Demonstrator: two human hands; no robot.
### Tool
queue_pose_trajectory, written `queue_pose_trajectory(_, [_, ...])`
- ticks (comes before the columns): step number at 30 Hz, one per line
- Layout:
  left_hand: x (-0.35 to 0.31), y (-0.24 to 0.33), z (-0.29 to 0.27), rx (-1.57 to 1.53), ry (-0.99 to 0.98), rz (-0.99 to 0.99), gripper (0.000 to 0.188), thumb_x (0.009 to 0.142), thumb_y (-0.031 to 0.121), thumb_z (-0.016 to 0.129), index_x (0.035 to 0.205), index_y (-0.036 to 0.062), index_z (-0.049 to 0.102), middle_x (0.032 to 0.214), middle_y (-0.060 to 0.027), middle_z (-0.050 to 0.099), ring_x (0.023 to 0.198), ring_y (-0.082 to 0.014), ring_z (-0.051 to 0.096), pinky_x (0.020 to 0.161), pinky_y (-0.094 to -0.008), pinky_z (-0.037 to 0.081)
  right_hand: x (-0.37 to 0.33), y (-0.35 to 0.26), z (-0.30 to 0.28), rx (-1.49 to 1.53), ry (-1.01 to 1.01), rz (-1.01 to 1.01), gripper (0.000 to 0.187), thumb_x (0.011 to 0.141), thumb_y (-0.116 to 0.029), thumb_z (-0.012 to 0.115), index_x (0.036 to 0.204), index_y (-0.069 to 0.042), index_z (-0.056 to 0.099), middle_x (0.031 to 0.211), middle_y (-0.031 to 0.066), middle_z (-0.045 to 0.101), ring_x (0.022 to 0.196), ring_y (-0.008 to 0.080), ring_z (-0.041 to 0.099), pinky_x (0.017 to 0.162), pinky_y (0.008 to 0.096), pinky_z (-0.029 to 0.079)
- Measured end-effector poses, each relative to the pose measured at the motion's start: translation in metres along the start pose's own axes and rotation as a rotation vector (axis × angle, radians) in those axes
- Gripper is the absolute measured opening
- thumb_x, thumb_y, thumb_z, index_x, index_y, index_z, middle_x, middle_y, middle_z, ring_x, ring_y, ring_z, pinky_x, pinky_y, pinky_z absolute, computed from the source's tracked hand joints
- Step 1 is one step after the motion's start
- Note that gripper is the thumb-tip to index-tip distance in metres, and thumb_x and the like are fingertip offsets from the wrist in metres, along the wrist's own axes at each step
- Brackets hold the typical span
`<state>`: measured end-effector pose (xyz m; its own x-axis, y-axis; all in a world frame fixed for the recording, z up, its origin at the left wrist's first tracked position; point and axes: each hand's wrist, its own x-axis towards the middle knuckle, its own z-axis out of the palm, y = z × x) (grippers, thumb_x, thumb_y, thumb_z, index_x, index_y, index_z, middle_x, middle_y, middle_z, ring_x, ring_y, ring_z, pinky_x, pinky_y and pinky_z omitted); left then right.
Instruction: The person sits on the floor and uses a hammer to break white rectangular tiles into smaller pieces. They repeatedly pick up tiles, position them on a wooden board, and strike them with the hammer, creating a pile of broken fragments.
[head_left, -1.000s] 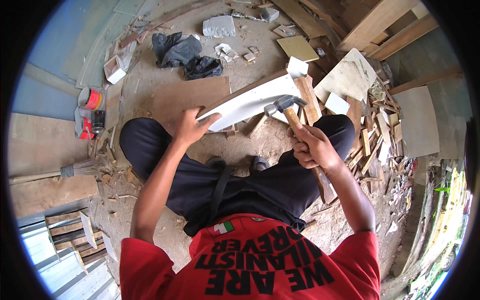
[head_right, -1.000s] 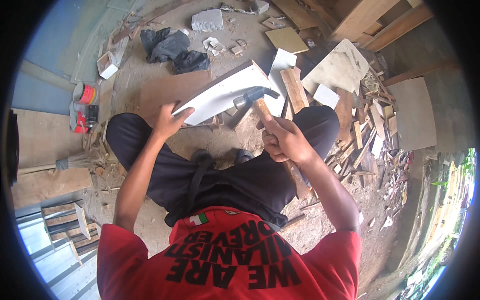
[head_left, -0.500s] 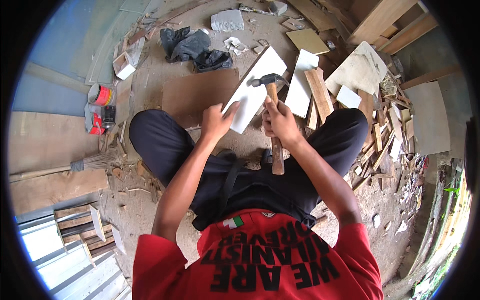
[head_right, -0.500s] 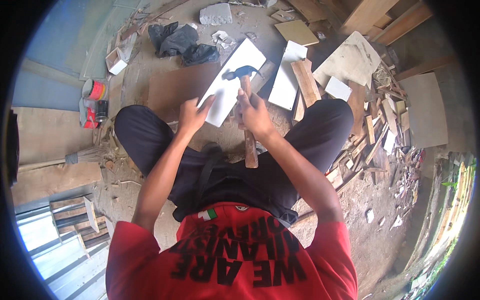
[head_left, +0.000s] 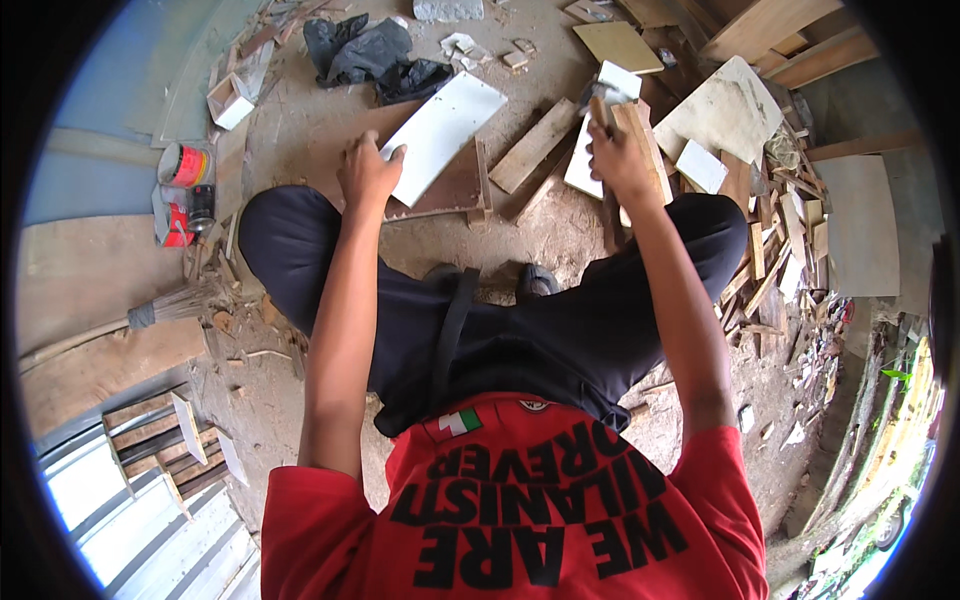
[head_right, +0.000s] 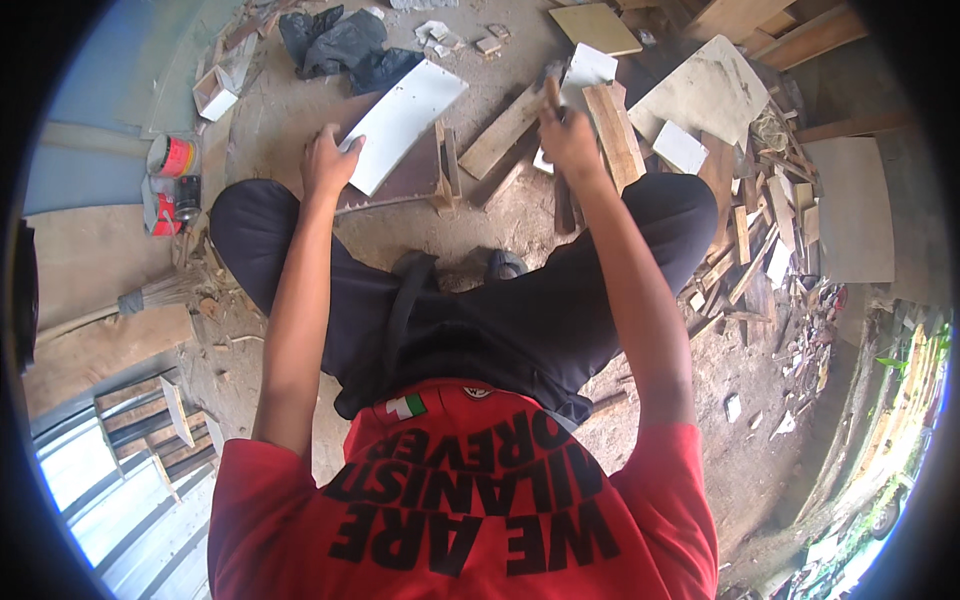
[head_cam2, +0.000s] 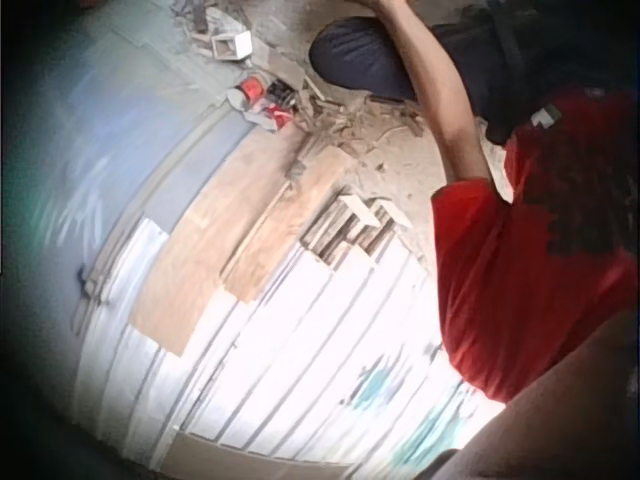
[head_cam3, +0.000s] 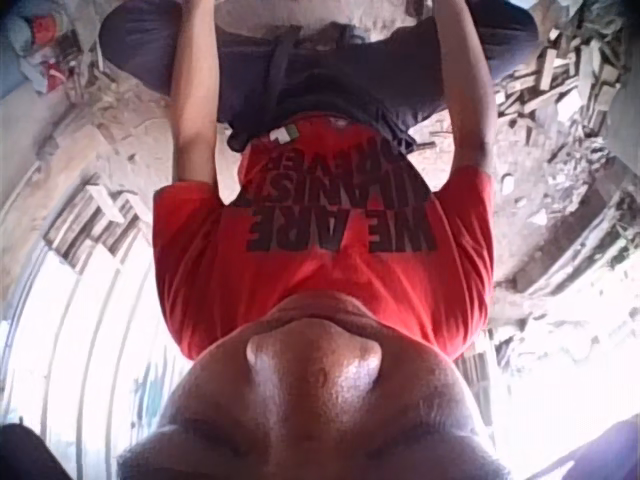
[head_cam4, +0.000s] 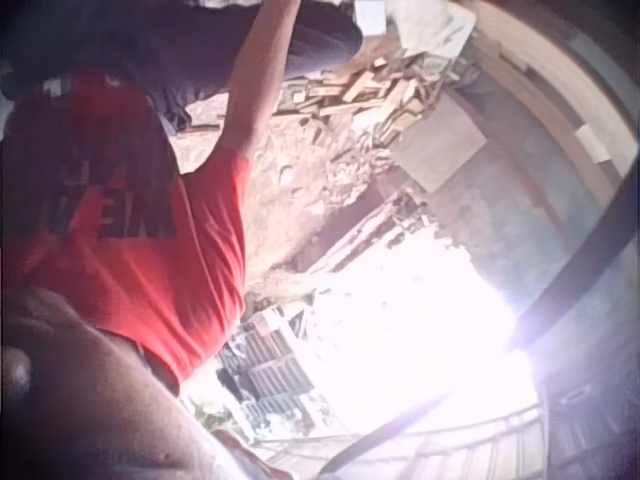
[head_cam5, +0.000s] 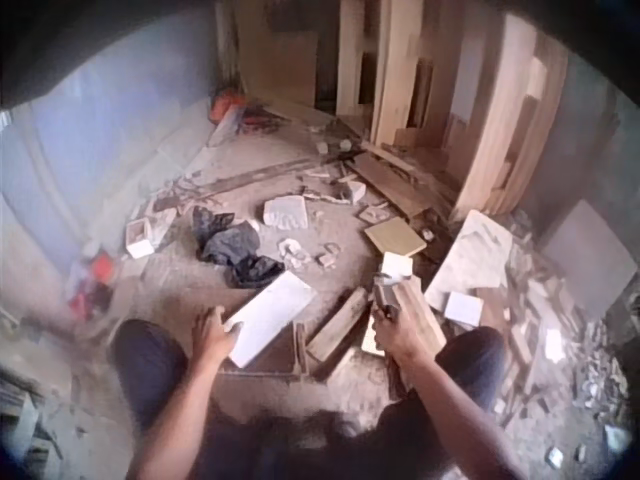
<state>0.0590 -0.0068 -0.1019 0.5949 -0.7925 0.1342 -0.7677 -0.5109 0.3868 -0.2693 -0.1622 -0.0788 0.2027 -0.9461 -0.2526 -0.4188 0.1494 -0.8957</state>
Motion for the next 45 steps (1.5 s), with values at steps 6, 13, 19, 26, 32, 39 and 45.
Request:
queue_pose_trajectory(6, [-0.009,0.014,0.043,-0.018,-0.009,0.146,0.071,0.087,0.052,0.066,0.139,0.0070,0.049,0.145,-0.0187,0.044,0.139,-0.0378,0.036,0.115,-0.0581,0.024,0.045,0.048,0.022,-0.772,0.062,-0.279,0.038,0.093,-0.028,0.057,0.104,0.008,0.059,0.094,0.0353,0.066,0.097,0.0520,0.063,0.087,0.0540,0.051])
queue_pose_trajectory(13, [-0.016,0.016,0.078,0.137,-0.028,0.135,0.082,0.093,0.064,0.048,0.151,0.0086,0.034,0.157,-0.0225,0.029,0.145,-0.0388,0.028,0.117,-0.0635,0.014,0.052,0.132,0.068,-0.989,-0.221,-0.266,0.043,0.097,-0.027,0.056,0.127,0.003,0.047,0.108,0.0285,0.067,0.100,0.0451,0.066,0.086,0.0525,0.054])
queue_pose_trajectory(19, [-0.026,0.016,0.082,0.176,0.069,0.169,0.080,0.094,0.064,0.046,0.152,0.0103,0.033,0.154,-0.0232,0.034,0.141,-0.0408,0.035,0.113,-0.0640,0.020,0.024,0.180,0.110,-0.923,-0.494,-0.905,0.024,0.087,-0.009,0.062,0.109,-0.003,0.064,0.119,0.0188,0.056,0.117,0.0356,0.053,0.097,0.0482,0.048])
queue_pose_trajectory(26, [-0.030,0.010,0.075,0.184,0.097,0.151,0.079,0.092,0.062,0.049,0.150,0.0100,0.037,0.151,-0.0238,0.039,0.136,-0.0424,0.041,0.112,-0.0633,0.024,-0.029,0.189,0.148,-1.026,-1.121,-0.680,0.019,0.089,-0.015,0.061,0.106,-0.007,0.061,0.098,0.0141,0.066,0.093,0.0332,0.070,0.077,0.0438,0.057])
queue_pose_trajectory(32, [-0.026,0.019,0.072,0.172,0.088,0.172,0.077,0.091,0.059,0.054,0.148,0.0098,0.040,0.148,-0.0234,0.042,0.134,-0.0408,0.043,0.110,-0.0629,0.026,-0.019,0.228,0.164,-1.084,-1.062,-0.570,0.030,0.092,-0.021,0.058,0.118,-0.007,0.059,0.088,0.0165,0.070,0.077,0.0365,0.071,0.064,0.0461,0.058])
queue_pose_trajectory(39, [-0.026,0.014,0.071,0.201,0.101,0.168,0.076,0.091,0.057,0.055,0.148,0.0096,0.039,0.147,-0.0233,0.043,0.134,-0.0410,0.043,0.110,-0.0621,0.026,-0.015,0.220,0.166,-1.211,-1.190,-0.787,0.023,0.089,-0.018,0.058,0.104,-0.001,0.064,0.084,0.0162,0.070,0.078,0.0357,0.072,0.066,0.0425,0.059])
queue_pose_trajectory(45, [-0.027,0.025,0.070,0.166,0.057,0.164,0.075,0.092,0.055,0.055,0.148,0.0085,0.039,0.147,-0.0245,0.042,0.134,-0.0415,0.043,0.111,-0.0618,0.026,0.043,0.149,0.112,-1.113,-1.037,-0.668,0.022,0.086,-0.006,0.059,0.106,0.002,0.062,0.109,0.0237,0.067,0.099,0.0374,0.068,0.083,0.0441,0.057])
